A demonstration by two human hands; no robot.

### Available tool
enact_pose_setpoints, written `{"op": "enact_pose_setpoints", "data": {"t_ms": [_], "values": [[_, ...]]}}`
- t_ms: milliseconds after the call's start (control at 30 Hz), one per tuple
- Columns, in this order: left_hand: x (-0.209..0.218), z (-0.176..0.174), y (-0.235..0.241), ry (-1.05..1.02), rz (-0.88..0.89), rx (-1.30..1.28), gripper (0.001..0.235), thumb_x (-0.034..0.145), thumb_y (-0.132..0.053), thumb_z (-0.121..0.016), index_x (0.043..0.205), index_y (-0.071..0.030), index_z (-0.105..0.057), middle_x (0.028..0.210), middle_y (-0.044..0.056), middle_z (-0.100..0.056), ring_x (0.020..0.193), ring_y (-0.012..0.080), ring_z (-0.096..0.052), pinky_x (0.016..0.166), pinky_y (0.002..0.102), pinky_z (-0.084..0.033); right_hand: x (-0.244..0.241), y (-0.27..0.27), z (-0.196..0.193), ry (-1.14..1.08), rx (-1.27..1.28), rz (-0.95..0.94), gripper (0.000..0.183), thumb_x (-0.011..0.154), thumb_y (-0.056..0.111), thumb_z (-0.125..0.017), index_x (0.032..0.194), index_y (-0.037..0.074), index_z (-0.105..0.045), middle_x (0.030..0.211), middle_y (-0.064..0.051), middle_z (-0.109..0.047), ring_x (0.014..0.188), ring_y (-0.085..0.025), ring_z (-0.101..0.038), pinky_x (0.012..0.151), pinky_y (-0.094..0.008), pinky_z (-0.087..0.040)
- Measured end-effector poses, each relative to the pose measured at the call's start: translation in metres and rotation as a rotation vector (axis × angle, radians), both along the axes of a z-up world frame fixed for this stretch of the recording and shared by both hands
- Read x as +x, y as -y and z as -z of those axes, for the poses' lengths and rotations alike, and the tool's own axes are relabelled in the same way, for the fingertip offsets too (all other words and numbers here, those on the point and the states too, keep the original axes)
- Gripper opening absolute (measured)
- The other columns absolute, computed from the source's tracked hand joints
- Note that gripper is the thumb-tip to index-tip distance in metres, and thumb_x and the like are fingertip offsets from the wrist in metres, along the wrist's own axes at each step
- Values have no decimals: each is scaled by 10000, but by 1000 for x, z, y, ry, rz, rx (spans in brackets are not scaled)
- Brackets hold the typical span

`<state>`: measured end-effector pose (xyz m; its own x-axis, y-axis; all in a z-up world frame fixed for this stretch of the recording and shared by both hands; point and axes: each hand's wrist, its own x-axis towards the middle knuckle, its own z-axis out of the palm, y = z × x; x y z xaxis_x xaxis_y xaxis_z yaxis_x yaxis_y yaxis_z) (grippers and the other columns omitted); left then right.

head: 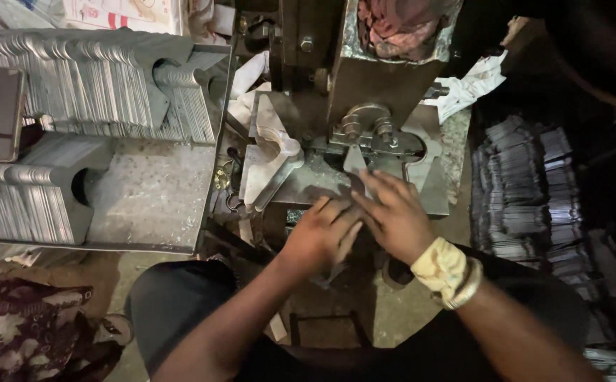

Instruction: Placing metal sheets into a stamping or punching machine to form specific shapes.

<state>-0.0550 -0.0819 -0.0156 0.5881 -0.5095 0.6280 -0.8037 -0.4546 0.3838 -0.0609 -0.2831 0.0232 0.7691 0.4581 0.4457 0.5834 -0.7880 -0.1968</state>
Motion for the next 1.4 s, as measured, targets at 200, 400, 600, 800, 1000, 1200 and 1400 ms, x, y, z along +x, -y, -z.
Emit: {"op": "enact_pose_setpoints", "data": {"t_ms": [200, 400, 600, 800, 1000, 1200, 1400], "values": [[13, -61, -47, -224, -223, -37, 295, 867, -225, -746, 1086, -31, -712, 1051, 163, -707, 983, 329, -679, 878, 438, -544, -16, 7, 3, -573, 324, 97, 231, 979, 214, -619, 1125, 67, -722, 1028, -90, -780, 919, -244, -755, 824, -371, -581], [54, -20, -82, -15, -427, 55, 350, 902, -123, -700, 1208, 43, -662, 1211, 242, -658, 1144, 408, -622, 1000, 477, -509, 47, 12, 68, -1125, 1164, 440, 252, 1051, 259, -523, 1098, 66, -678, 894, -78, -733, 787, -199, -742, 620, -322, -569], [55, -15, -80, -233, -388, 25, 385, 879, -49, -667, 1248, 58, -656, 1196, 237, -656, 1159, 427, -613, 1021, 481, -496, 68, 0, 63, -1115, 1160, 453, 263, 1057, 261, -548, 1060, 25, -665, 880, -80, -729, 746, -208, -736, 566, -327, -549], [54, -23, -78, -122, -379, 47, 385, 859, -18, -647, 1238, 49, -663, 1192, 219, -662, 1181, 419, -610, 1080, 485, -478, 68, 3, 72, -1128, 1245, 443, 252, 1039, 267, -551, 1049, 45, -669, 868, -69, -724, 729, -199, -731, 568, -321, -555], [25, -65, -69, -438, -274, 112, 341, 944, -132, -654, 1275, -60, -689, 1137, 195, -665, 1055, 366, -647, 941, 431, -531, 65, 2, 71, -1107, 1281, 403, 261, 1045, 278, -553, 1035, 47, -674, 861, -49, -720, 727, -161, -707, 602, -299, -570], [12, -44, -52, -467, 102, 123, 315, 929, -144, -689, 1229, -51, -707, 1125, 187, -667, 1049, 344, -658, 919, 425, -552, 49, 13, 73, -1065, 1276, 408, 240, 1062, 281, -601, 1073, 63, -700, 859, 9, -657, 695, -105, -558, 613, -261, -474], [10, 21, -2, -274, 23, 7, 373, 922, -92, -686, 1285, -8, -676, 1160, 199, -669, 1078, 367, -637, 1020, 495, -475, 12, 58, 57, -755, 904, 456, 167, 978, 120, -648, 1078, 29, -747, 899, -67, -752, 744, -152, -678, 671, -294, -537]]}}
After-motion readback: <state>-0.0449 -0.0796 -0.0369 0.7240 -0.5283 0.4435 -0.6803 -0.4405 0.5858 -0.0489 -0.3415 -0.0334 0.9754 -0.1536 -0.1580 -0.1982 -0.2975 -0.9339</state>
